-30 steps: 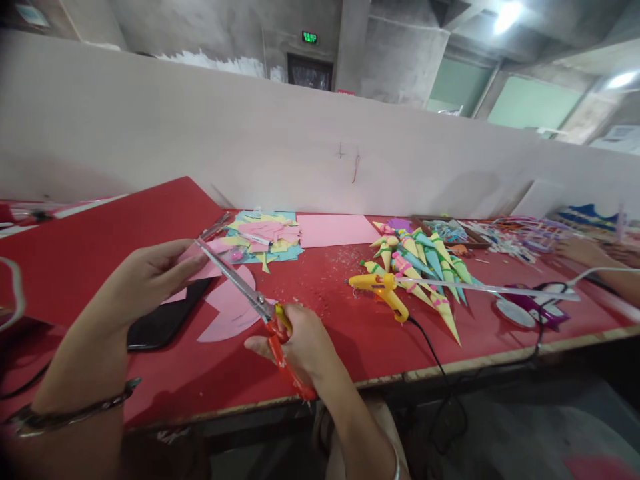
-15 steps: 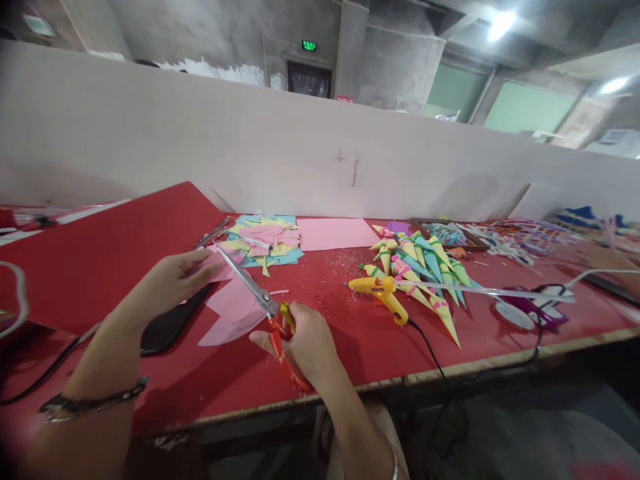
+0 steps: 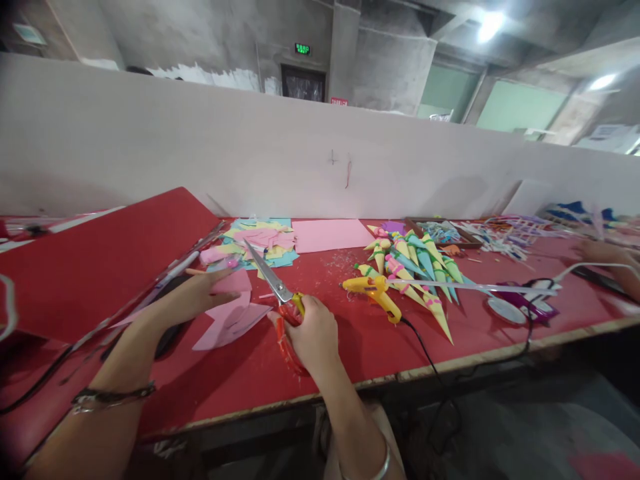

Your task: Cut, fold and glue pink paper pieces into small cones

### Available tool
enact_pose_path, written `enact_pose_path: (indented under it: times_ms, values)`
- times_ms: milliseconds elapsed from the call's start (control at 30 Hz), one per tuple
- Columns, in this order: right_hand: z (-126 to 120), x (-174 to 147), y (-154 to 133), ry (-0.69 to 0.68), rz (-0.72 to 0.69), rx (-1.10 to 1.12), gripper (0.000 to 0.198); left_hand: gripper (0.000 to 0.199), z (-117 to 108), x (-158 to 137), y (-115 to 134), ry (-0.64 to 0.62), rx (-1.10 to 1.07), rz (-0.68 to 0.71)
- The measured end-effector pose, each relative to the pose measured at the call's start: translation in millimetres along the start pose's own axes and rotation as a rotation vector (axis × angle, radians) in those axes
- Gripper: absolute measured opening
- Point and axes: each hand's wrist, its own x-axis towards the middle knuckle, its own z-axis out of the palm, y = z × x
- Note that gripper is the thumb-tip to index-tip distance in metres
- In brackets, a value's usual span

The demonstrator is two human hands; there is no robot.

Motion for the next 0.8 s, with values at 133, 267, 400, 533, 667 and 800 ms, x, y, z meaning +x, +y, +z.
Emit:
enact_pose_path:
  times_ms: [133,267,400,533,667,800]
  values:
    - [0.9,0.7,1.5,0.033,0.006,0.045,0.029,0.054,3.4,4.4,2.2,-0.099,0.106,-0.030]
    - [1.5,2.4,4.6,0.058,0.034,0.093,0.030,0.042,4.6,4.5,-3.1,-0.143,0.219,-0.110]
    - [1.1,3.4,3.8,0.048,0.049,0.096,0.030,0.029,3.3,3.0,-0.8,-0.094,0.360,-0.174]
    - [-1.6,2.7,1.2,0.043,0.048,0.057,0.027,0.024,13.9,12.5,14.7,-0.029,0.379,-0.006]
    - [0.7,2.3,2.6,0.036,0.042,0.034,0.019,0.020,37.3,31.4,24.5,-0.095,0.261,0.170]
    - [12.1,3.5,3.8,0.056,-0.028,0.078,0.026,0.017,54.6,44.2,20.0,-0.089,0.141,0.239]
